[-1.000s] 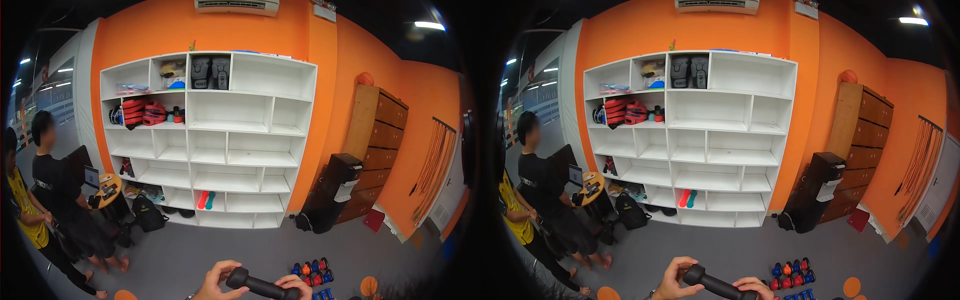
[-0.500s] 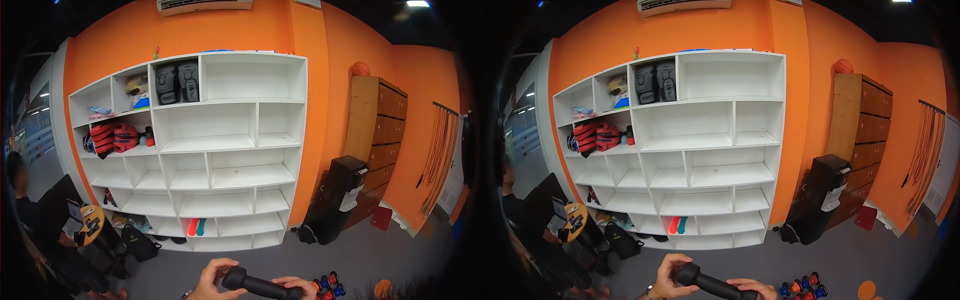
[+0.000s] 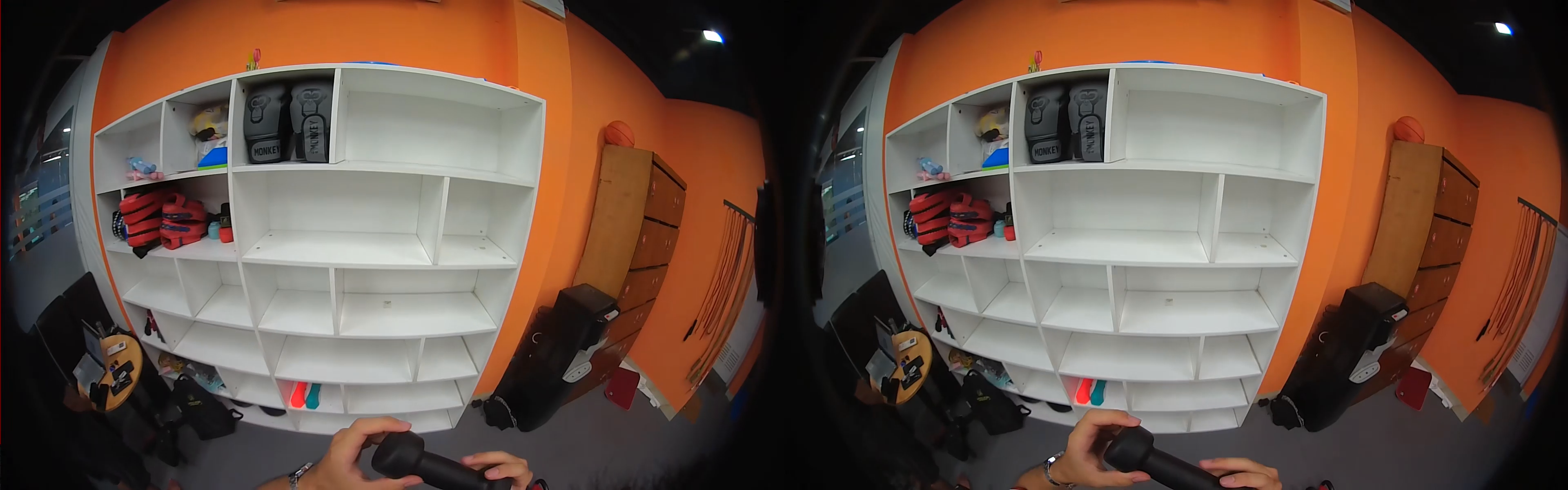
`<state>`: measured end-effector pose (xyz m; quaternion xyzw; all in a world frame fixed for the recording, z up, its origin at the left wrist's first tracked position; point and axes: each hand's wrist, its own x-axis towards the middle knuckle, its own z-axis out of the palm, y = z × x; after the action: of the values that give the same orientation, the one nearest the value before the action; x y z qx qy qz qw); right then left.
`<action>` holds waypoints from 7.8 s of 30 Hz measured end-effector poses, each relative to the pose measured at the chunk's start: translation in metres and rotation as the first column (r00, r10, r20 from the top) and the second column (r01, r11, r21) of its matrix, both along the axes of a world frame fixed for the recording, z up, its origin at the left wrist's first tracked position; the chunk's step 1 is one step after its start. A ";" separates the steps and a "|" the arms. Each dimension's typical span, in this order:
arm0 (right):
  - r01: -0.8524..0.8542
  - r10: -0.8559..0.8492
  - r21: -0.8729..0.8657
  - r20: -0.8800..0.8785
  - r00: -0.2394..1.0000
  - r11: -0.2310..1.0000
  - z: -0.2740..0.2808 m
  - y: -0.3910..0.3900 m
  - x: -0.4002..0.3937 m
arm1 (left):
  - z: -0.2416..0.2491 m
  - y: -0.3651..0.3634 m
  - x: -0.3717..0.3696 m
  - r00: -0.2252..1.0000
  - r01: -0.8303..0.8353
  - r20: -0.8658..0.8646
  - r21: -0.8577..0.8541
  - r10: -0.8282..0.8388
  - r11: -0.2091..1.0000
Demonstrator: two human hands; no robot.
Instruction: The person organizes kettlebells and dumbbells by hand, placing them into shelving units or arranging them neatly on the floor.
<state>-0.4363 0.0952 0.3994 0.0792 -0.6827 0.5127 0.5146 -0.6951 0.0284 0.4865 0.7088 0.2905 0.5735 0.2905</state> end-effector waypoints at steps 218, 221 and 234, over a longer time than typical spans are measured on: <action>0.495 -0.986 0.857 -0.165 0.005 -0.141 0.244 0.490 -0.255 | 0.163 0.582 -0.228 0.520 -0.522 0.211 0.845 0.828 0.112; 0.460 -0.999 0.888 -0.002 -0.040 -0.020 0.226 0.461 -0.211 | 0.160 0.584 -0.221 0.510 -0.563 0.235 0.818 0.828 0.114; 0.620 -0.917 0.783 0.217 -0.335 -0.041 0.125 0.263 -0.029 | 0.106 0.500 -0.069 0.950 -0.189 -0.062 0.665 0.307 0.722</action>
<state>-0.4653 0.3585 0.5247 -0.5599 -0.7375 -0.1652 0.3396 -0.7638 0.5288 0.5926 0.7653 0.1887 0.6102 -0.0795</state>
